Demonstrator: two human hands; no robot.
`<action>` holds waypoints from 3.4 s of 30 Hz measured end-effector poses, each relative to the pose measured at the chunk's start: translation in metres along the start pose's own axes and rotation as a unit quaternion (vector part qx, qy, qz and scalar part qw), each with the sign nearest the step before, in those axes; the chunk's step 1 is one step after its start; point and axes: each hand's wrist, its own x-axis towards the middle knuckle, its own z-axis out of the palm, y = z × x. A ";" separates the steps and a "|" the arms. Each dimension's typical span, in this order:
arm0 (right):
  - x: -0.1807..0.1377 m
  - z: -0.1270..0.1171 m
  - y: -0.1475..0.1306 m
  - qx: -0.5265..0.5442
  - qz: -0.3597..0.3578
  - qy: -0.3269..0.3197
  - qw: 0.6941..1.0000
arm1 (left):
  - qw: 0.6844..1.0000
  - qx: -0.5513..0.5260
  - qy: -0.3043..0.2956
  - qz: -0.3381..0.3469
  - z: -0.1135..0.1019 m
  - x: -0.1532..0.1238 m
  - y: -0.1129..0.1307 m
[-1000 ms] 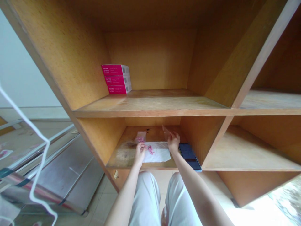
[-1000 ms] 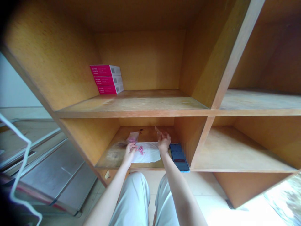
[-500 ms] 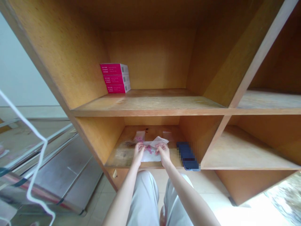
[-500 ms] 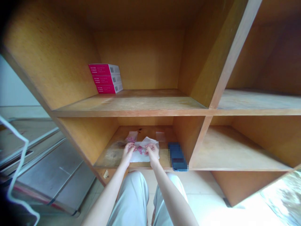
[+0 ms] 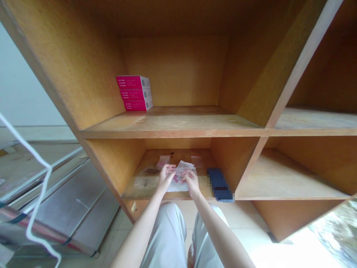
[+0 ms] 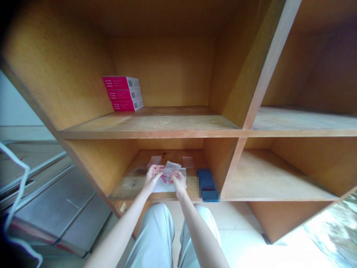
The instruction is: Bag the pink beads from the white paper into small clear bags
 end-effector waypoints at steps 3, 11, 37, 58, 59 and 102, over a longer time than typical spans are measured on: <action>0.000 -0.001 0.002 -0.003 0.000 -0.001 1.000 | 0.998 0.047 -0.034 0.028 0.006 0.008 0.011; 0.000 -0.006 0.003 -0.005 0.009 -0.040 0.999 | 0.987 0.143 -0.061 0.049 0.009 0.018 0.022; -0.001 -0.003 0.004 -0.023 -0.016 -0.023 0.999 | 0.939 0.304 -0.156 0.026 0.009 0.016 0.018; -0.009 0.003 -0.008 -0.091 -0.029 -0.039 0.995 | 0.909 0.386 -0.154 0.022 0.009 0.013 0.025; -0.009 0.004 -0.008 -0.090 -0.030 -0.047 0.994 | 0.907 0.391 -0.152 0.022 0.009 0.014 0.024; -0.003 -0.001 0.002 -0.087 -0.038 -0.009 0.995 | 0.850 0.515 -0.110 -0.022 0.026 0.007 0.032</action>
